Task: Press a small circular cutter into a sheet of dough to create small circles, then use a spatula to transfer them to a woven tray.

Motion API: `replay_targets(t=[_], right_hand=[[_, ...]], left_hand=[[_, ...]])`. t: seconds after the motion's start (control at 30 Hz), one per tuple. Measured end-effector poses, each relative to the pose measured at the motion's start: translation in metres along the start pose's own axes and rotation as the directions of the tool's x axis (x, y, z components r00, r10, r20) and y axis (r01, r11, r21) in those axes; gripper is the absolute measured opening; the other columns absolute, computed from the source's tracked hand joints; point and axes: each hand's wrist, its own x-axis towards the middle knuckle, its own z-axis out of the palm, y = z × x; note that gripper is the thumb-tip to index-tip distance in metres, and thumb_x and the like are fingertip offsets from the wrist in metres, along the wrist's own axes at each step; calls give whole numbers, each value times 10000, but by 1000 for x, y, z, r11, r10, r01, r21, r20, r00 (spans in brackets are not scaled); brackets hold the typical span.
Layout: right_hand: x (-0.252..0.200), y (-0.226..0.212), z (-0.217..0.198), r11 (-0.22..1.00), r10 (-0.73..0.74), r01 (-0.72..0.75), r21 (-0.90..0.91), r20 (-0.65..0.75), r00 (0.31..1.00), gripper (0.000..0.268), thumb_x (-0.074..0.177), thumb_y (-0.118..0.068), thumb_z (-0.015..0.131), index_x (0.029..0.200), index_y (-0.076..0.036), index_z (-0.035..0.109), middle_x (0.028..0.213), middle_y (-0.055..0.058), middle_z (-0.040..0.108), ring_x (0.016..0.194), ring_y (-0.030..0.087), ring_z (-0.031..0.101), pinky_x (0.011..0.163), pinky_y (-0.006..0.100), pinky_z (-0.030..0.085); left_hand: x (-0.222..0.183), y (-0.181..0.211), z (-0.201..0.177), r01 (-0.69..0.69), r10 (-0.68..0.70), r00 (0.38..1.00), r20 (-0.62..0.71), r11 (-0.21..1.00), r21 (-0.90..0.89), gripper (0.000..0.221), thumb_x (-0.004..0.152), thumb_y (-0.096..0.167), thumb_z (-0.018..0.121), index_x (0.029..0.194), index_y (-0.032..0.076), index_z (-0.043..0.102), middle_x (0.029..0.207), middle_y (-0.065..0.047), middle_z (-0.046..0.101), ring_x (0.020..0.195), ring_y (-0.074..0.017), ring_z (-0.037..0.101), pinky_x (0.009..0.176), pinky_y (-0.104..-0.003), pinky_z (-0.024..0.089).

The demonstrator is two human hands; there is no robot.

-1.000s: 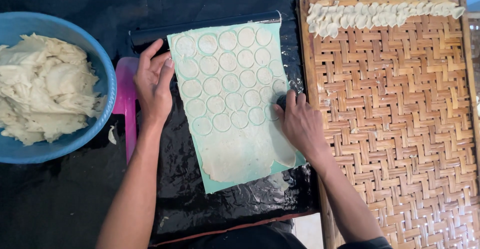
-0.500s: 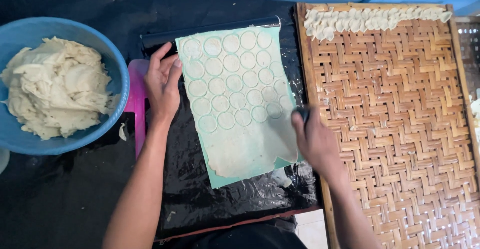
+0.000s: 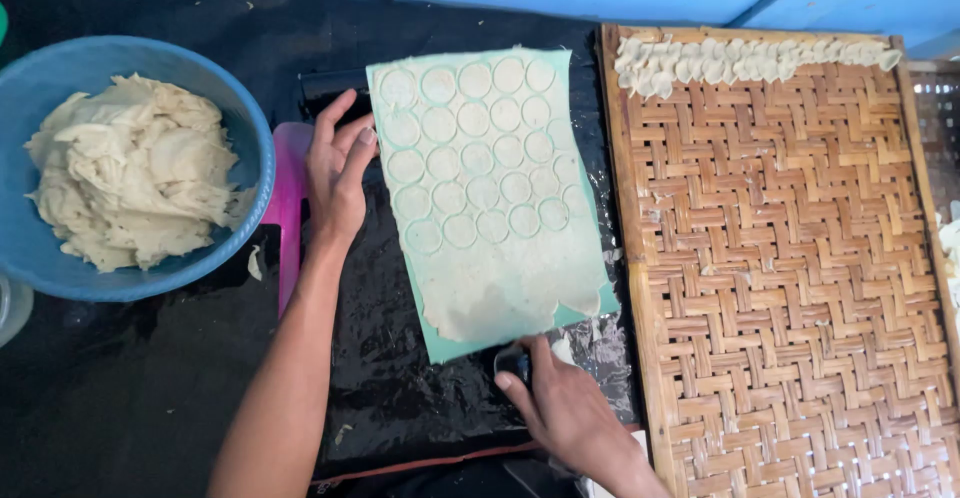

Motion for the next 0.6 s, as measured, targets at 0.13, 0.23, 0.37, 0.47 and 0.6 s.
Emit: replay_targets(t=[0.13, 0.23, 0.37, 0.47, 0.6], right_hand=[[20, -5, -1, 991, 115, -114, -70, 20, 993, 543, 992, -418, 537, 1339, -12, 438, 716, 230, 691, 738, 438, 688, 667, 523, 525], [44, -20, -6, 991, -62, 50, -123, -88, 994, 463, 1006, -389, 569, 1214, 14, 478, 716, 218, 687, 708, 422, 688, 625, 523, 518], [86, -43, -5, 976, -154, 119, -184, -190, 970, 451, 991, -385, 614, 1171, 10, 490, 896, 223, 680, 754, 424, 691, 614, 521, 529], [109, -47, 6, 945, -262, 204, -255, -223, 939, 462, 965, -356, 644, 1199, 14, 497, 1007, 225, 634, 827, 426, 684, 616, 521, 537], [126, -48, 19, 905, -316, 242, -349, -174, 933, 499, 940, -368, 670, 1206, 18, 499, 1004, 193, 596, 883, 385, 684, 612, 484, 554]], left_hand=[[0, -3, 0, -35, 34, 999, 13, 999, 24, 644, 1085, 244, 628, 1572, -52, 329, 1440, -262, 632, 1326, -258, 619, 1169, -400, 451], [0, 1, 2, -20, 20, 1000, 15, 1000, 22, 643, 1078, 234, 620, 1566, -43, 306, 1455, -258, 614, 1357, -269, 608, 1168, -414, 463], [1, -2, 3, -25, 24, 1000, 3, 999, 26, 617, 1079, 200, 617, 1567, -38, 323, 1436, -256, 638, 1331, -268, 634, 1151, -411, 478], [1, -7, 1, -30, 30, 1000, -8, 999, 26, 609, 1080, 188, 621, 1564, -34, 324, 1415, -255, 649, 1310, -264, 644, 1135, -404, 491], [1, -7, 1, -28, 28, 999, -16, 999, 46, 612, 1079, 190, 626, 1561, -32, 323, 1398, -257, 646, 1306, -261, 643, 1118, -391, 502]])
